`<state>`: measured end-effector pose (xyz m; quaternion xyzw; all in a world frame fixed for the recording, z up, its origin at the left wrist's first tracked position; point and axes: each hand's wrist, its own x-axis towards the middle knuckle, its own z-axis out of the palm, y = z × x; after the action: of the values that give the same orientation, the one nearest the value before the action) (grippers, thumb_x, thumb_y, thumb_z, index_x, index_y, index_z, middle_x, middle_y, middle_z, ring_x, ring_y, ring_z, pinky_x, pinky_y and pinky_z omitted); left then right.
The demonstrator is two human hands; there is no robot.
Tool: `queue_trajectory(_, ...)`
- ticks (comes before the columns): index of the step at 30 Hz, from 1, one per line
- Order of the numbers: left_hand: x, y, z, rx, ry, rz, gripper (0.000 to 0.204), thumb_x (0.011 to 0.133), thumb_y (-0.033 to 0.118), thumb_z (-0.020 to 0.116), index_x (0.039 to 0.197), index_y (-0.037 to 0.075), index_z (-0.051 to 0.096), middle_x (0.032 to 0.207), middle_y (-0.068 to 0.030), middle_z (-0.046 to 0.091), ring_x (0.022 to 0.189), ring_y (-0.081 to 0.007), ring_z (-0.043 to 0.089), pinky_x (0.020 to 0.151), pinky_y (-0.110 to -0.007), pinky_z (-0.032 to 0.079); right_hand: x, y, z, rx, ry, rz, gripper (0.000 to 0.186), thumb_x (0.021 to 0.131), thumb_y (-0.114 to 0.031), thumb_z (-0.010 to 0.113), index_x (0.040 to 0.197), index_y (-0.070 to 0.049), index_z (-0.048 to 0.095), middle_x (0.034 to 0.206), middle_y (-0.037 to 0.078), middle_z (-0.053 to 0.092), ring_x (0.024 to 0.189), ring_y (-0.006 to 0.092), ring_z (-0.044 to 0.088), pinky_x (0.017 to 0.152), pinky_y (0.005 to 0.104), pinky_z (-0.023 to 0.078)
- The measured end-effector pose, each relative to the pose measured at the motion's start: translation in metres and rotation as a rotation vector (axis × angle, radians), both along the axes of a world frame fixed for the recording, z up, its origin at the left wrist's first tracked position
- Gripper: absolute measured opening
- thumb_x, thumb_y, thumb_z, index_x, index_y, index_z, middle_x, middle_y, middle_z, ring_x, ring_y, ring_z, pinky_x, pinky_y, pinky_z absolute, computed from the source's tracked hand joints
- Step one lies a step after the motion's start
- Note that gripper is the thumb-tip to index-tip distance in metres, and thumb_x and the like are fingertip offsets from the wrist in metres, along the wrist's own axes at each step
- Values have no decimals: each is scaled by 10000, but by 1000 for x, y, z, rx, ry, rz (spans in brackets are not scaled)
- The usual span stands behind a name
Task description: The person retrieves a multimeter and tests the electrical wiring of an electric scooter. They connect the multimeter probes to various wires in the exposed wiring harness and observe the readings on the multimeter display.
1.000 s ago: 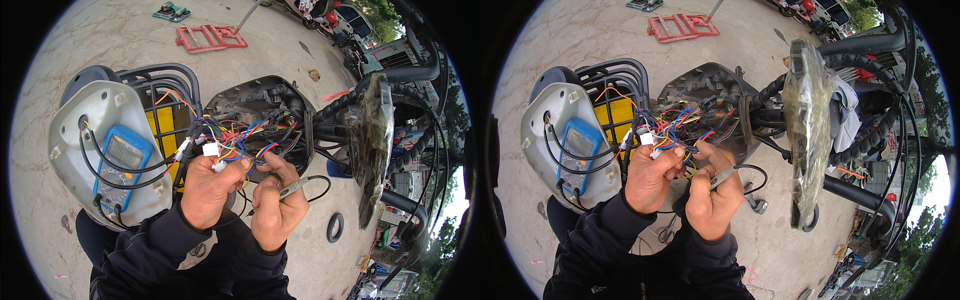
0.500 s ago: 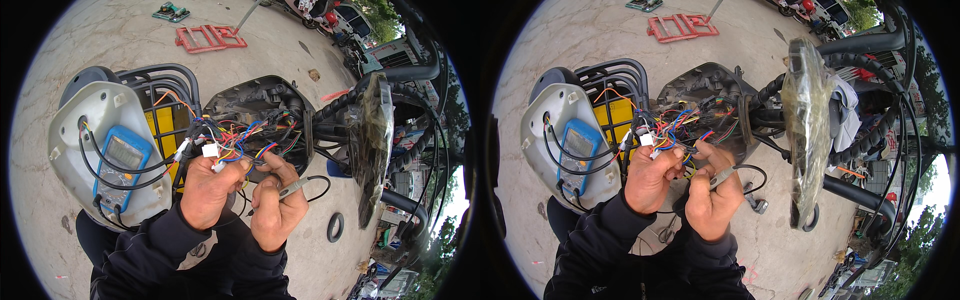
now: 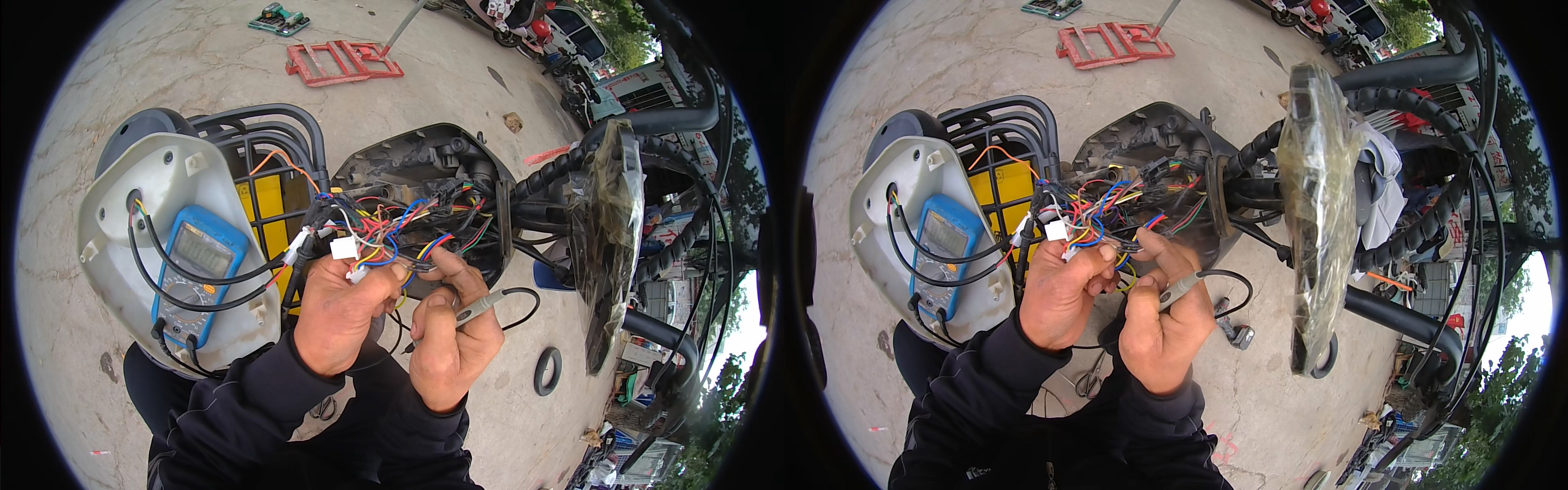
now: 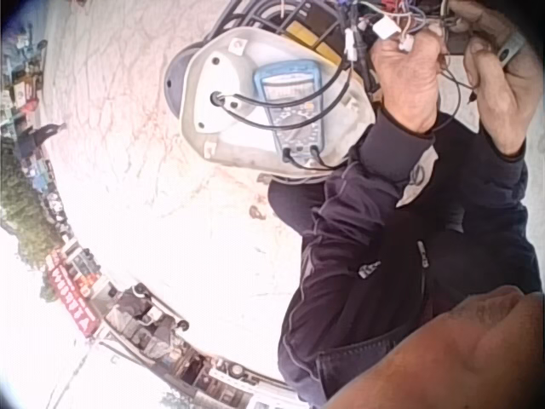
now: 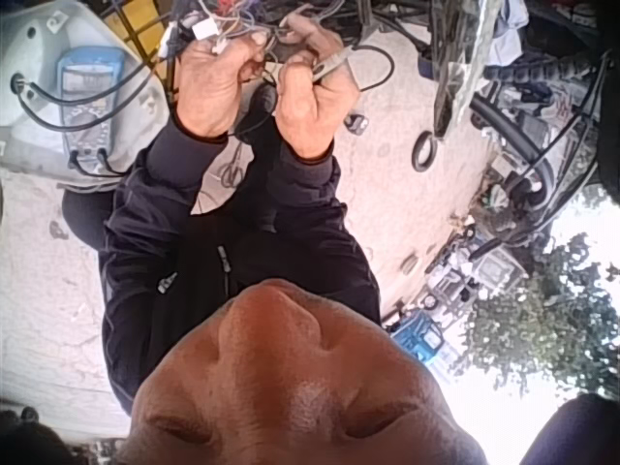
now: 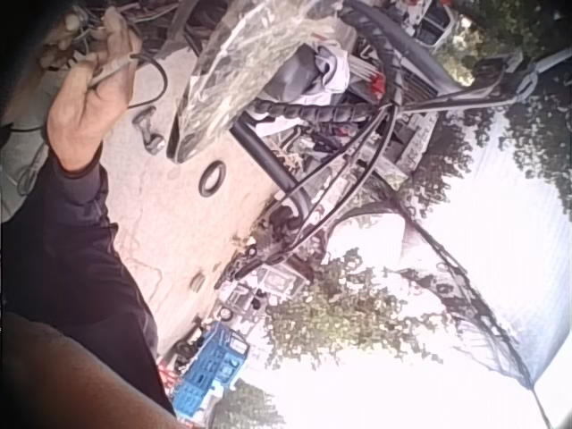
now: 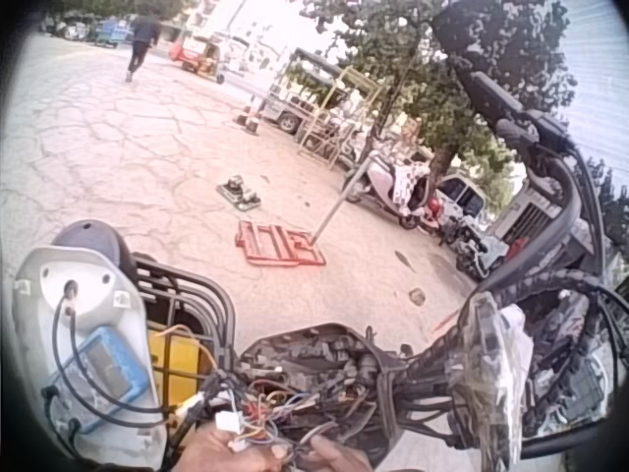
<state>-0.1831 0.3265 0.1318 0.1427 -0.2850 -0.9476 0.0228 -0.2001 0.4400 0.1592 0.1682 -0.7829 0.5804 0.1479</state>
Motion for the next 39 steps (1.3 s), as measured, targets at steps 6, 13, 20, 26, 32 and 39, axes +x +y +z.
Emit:
queue_trajectory(6, 0, 0, 0, 5, 4, 5, 38, 915, 76, 702, 944, 53, 710, 740, 23, 631, 632, -46, 506, 576, -225, 369, 1, 0, 2, -19, -30, -2, 438, 837, 57, 461, 1226, 133, 646, 1017, 179, 650, 531, 38, 448, 518, 199, 355)
queue_trajectory(13, 0, 0, 0, 11, 11, 3, 41, 919, 80, 708, 949, 52, 707, 746, 23, 630, 636, -50, 506, 584, -232, 377, 1, 0, 2, -20, -49, 4, 450, 836, 65, 457, 1243, 139, 637, 1040, 168, 631, 537, 41, 448, 512, 195, 345)
queue_trajectory(20, 0, 0, 1, 25, 15, 7, 36, 926, 82, 712, 948, 53, 706, 753, 23, 627, 646, -51, 509, 590, -234, 376, 2, 0, 2, -30, -54, 9, 458, 836, 67, 456, 1252, 132, 636, 1063, 173, 622, 550, 41, 454, 514, 193, 343)
queue_trajectory(26, 1, -2, 1, -26, -7, -25, 58, 945, 106, 691, 953, 49, 696, 758, 19, 605, 638, -79, 477, 658, -286, 446, 2, 0, 2, -29, -54, 13, 451, 841, 63, 457, 1249, 130, 637, 1068, 174, 630, 549, 41, 452, 519, 195, 348)
queue_trajectory(32, 1, -1, 0, -6, -1, -17, 64, 943, 107, 701, 952, 44, 705, 749, 18, 608, 631, -68, 479, 634, -271, 422, 2, -1, 3, -26, -62, 6, 439, 848, 58, 461, 1243, 130, 639, 1073, 181, 646, 549, 42, 454, 522, 199, 354)
queue_trajectory(39, 0, 1, 1, 32, 12, 20, 80, 946, 127, 725, 939, 48, 720, 732, 26, 626, 622, -42, 491, 576, -229, 372, 2, -3, 3, -39, -55, -4, 441, 838, 46, 469, 1238, 147, 627, 996, 193, 658, 544, 46, 456, 540, 206, 376)
